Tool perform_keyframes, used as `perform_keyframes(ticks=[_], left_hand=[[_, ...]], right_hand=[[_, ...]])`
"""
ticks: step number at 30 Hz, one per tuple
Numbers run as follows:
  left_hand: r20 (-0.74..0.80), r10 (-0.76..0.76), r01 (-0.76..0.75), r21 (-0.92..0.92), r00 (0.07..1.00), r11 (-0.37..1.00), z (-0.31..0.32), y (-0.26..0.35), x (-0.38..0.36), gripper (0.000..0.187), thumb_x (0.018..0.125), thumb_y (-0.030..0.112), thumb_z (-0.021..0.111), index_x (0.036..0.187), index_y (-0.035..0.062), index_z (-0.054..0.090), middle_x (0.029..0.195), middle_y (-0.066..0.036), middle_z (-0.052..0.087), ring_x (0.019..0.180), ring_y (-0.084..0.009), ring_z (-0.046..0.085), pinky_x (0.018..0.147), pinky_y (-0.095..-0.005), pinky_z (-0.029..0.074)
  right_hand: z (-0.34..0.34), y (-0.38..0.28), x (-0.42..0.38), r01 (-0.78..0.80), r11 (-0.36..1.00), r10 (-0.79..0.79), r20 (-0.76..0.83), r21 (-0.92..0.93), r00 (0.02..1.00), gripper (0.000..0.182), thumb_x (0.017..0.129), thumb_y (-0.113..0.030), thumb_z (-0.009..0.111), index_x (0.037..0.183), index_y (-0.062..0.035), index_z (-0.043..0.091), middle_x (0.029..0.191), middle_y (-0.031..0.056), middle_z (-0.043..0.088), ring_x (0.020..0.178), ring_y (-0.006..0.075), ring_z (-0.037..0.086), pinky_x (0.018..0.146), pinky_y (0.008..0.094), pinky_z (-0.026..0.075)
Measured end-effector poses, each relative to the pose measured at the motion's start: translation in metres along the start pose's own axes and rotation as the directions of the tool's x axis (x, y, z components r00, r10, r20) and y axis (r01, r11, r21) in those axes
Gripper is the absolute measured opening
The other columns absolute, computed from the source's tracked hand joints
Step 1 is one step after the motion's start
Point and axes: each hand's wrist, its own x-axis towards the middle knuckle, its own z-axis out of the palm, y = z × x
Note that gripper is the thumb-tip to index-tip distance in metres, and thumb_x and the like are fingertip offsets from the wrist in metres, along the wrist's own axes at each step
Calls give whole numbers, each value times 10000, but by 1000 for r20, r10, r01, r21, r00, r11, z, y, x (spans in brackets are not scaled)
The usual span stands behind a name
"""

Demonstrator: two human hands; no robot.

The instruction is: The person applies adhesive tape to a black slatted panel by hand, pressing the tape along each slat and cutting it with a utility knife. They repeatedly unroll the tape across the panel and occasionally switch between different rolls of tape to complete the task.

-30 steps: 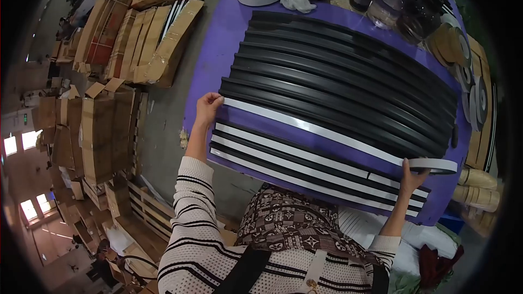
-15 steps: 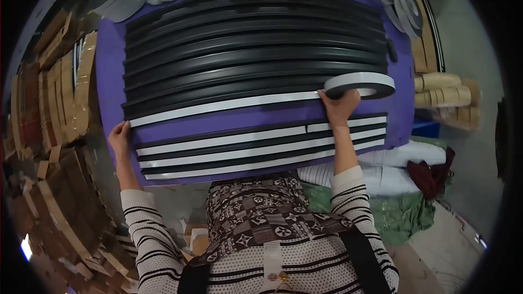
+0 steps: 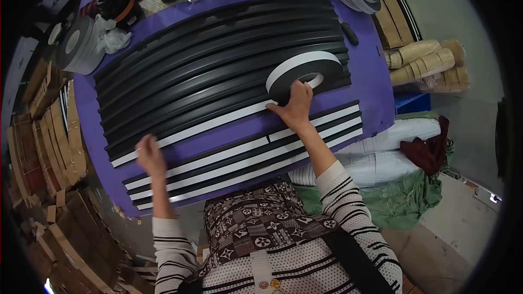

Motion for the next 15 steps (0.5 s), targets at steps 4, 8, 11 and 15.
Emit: perform_keyframes(ticks=[4, 8, 11, 15], left_hand=[[325, 565, -503, -260, 758, 824, 138, 145, -66, 233, 734, 24, 529, 967, 17, 520, 910, -122, 535, 833, -294, 517, 727, -373, 423], [377, 606, -656, 6, 701, 755, 177, 167, -82, 333, 678, 14, 508, 1010, 33, 526, 946, -81, 509, 851, -246, 503, 754, -358, 403], [447, 617, -701, 33, 648, 712, 173, 167, -81, 369, 680, 10, 503, 1047, 46, 525, 951, -77, 503, 884, -241, 492, 778, -361, 386], [525, 597, -745, 112, 606, 658, 171, 168, -85, 452, 696, 16, 505, 1141, 93, 499, 991, -75, 478, 921, -249, 467, 815, -371, 369]], right_hand=[[-28, -5, 8, -290, 619, 274, 146, 730, 951, 634, 565, -342, 745, 998, 15, 451, 957, 114, 522, 956, 237, 489, 870, 323, 347], [-72, 53, 7, -12, -260, 406, 121, 965, 906, 442, 776, -206, 567, 1156, -40, 413, 1035, 118, 531, 1039, 218, 479, 926, 327, 358], [-105, 151, 25, 9, 214, 682, -156, 977, 715, 487, 684, -88, 664, 1094, -5, 414, 970, 127, 534, 910, 193, 511, 830, 289, 394], [-100, 220, 29, -276, 909, 387, -387, 312, 837, 578, 539, -237, 769, 940, 35, 453, 863, 147, 519, 764, 295, 511, 704, 374, 409]])
